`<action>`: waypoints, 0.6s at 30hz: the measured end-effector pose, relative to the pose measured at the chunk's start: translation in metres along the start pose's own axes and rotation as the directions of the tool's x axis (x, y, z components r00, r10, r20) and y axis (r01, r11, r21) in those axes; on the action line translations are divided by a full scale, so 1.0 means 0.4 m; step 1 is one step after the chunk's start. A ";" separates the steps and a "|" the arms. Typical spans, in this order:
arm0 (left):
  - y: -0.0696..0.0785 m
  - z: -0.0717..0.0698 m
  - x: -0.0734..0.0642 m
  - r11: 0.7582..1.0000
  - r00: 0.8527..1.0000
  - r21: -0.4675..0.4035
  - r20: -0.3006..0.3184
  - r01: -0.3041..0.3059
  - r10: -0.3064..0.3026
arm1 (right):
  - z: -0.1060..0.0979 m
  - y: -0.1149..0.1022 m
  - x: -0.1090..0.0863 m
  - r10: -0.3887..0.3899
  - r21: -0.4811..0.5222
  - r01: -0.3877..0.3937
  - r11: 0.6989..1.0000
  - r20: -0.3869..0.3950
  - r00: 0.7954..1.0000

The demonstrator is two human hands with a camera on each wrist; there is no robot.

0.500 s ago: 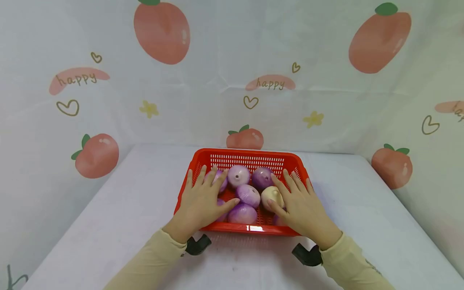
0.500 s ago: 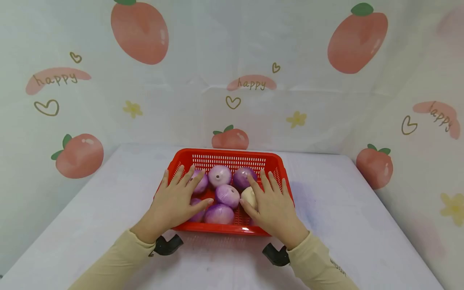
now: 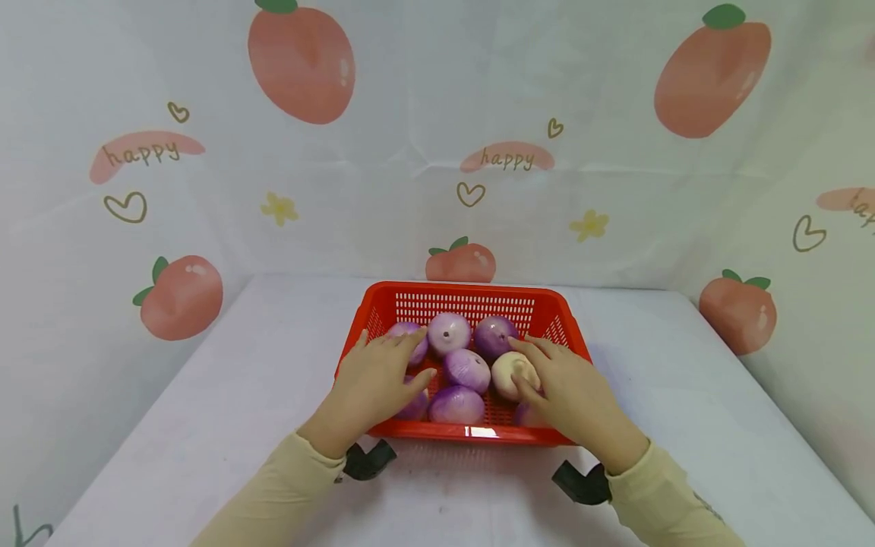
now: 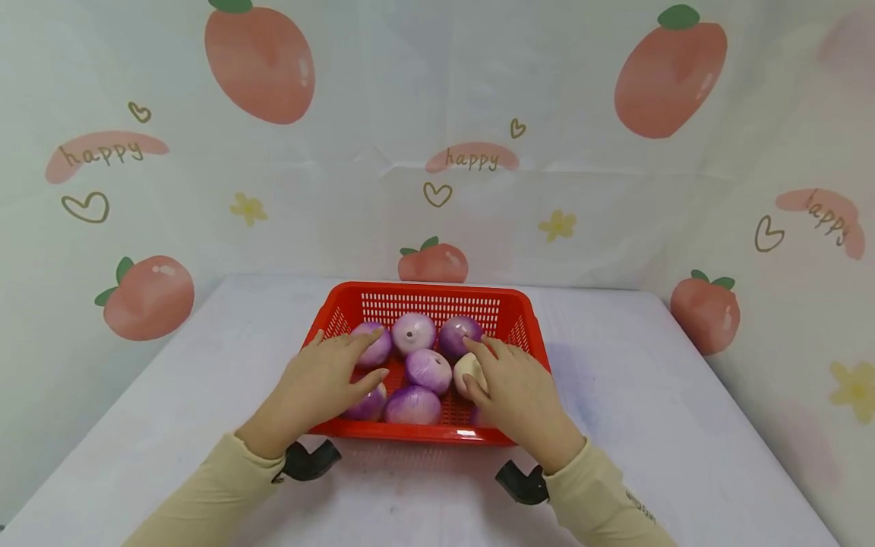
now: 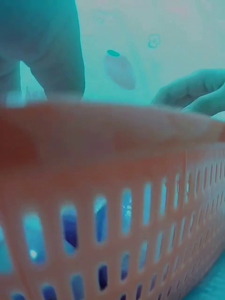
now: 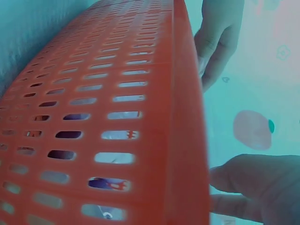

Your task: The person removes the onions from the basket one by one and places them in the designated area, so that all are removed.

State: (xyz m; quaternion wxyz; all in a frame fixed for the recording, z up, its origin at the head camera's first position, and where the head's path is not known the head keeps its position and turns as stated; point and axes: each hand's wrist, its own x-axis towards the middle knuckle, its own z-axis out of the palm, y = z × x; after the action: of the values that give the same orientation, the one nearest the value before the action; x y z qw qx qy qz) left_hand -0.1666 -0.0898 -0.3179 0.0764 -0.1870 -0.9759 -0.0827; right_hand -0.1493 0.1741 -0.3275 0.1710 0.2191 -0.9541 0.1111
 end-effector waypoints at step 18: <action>-0.136 -0.115 0.006 0.924 0.994 -0.368 0.001 0.101 -0.109 | -0.038 -0.020 0.010 0.052 0.155 -0.032 0.987 -0.126 0.991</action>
State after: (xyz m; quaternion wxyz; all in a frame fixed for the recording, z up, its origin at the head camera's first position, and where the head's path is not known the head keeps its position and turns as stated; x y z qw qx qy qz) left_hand -0.1839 -0.1477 -0.2798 0.0450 -0.1447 -0.9509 -0.2697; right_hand -0.1449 0.1699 -0.3111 0.2129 0.2037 -0.9341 0.2013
